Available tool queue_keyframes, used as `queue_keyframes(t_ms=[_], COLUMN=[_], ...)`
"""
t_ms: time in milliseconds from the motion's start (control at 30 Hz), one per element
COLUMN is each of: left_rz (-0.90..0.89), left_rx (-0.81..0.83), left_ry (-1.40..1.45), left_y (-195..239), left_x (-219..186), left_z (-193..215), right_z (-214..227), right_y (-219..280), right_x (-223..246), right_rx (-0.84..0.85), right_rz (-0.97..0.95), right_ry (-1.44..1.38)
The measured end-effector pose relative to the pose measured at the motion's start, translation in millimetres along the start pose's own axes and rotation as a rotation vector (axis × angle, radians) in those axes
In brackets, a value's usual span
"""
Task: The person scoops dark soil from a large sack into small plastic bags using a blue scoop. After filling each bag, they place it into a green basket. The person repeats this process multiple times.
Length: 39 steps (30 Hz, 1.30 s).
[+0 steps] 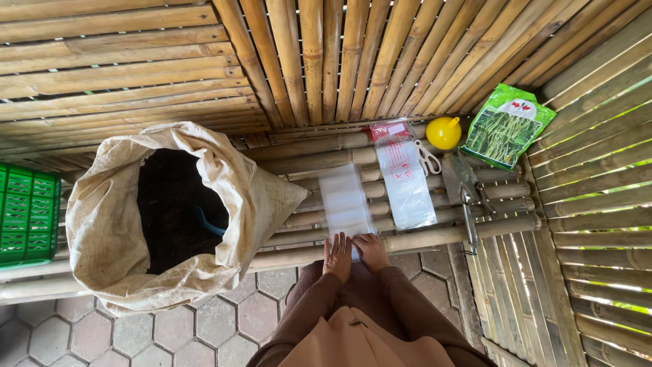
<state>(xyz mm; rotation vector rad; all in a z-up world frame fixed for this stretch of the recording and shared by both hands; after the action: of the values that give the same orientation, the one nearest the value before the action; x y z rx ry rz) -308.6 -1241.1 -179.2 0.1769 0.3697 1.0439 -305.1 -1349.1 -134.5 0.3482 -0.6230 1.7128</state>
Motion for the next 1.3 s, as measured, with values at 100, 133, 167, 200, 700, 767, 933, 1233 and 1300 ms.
queue_keyframes(t_ms=[100, 133, 167, 200, 700, 767, 933, 1233, 1300], left_rz=[0.002, 0.037, 0.072, 0.108, -0.129, -0.141, -0.229, -0.001, 0.062], left_rx=[-0.075, -0.085, -0.096, -0.113, 0.030, -0.115, -0.297, -0.277, -0.283], left_ry=[-0.042, 0.031, 0.104, 0.176, 1.956, 1.877, 1.614, 1.500, 1.415], left_y=[-13.1, -13.5, -11.9, -11.4, 27.1, 30.4, 51.9, 109.2, 124.6], left_x=[1.3, 4.1, 7.6, 11.4, 26.0, 31.2, 48.8, 107.2, 131.2], left_z=[17.1, 25.9, 36.4, 49.6, 215.8, 232.9, 268.3, 333.7, 353.1], right_z=[17.9, 26.2, 37.1, 49.9, 181.9, 185.8, 157.5, 164.7, 166.0], right_y=[-7.5, -10.3, -12.5, -19.3, -95.5, -104.3, -110.2, -156.4, -169.3], right_x=[7.3, 12.0, 17.8, 23.1, 104.6, 108.4, 105.1, 186.4, 221.2], right_rx=[-0.148, -0.191, -0.244, -0.300, 0.115, 0.231, 0.343, 0.291, 0.291], right_rz=[-0.010, -0.032, -0.057, -0.077, -0.599, -0.586, -0.644, -0.507, -0.458], right_ry=[0.025, 0.031, 0.013, -0.004, -1.771, -1.805, -1.680, -1.514, -1.416])
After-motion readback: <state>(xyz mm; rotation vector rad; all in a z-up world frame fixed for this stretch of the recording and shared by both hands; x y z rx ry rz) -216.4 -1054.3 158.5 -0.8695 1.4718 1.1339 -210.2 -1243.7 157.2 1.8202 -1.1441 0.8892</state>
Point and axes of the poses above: each hand's wrist, its own y-axis away from the middle knuckle, its own z-axis out of the back of the hand, x = y × z, the point moved 7 cm from there along -y, towards the middle knuckle
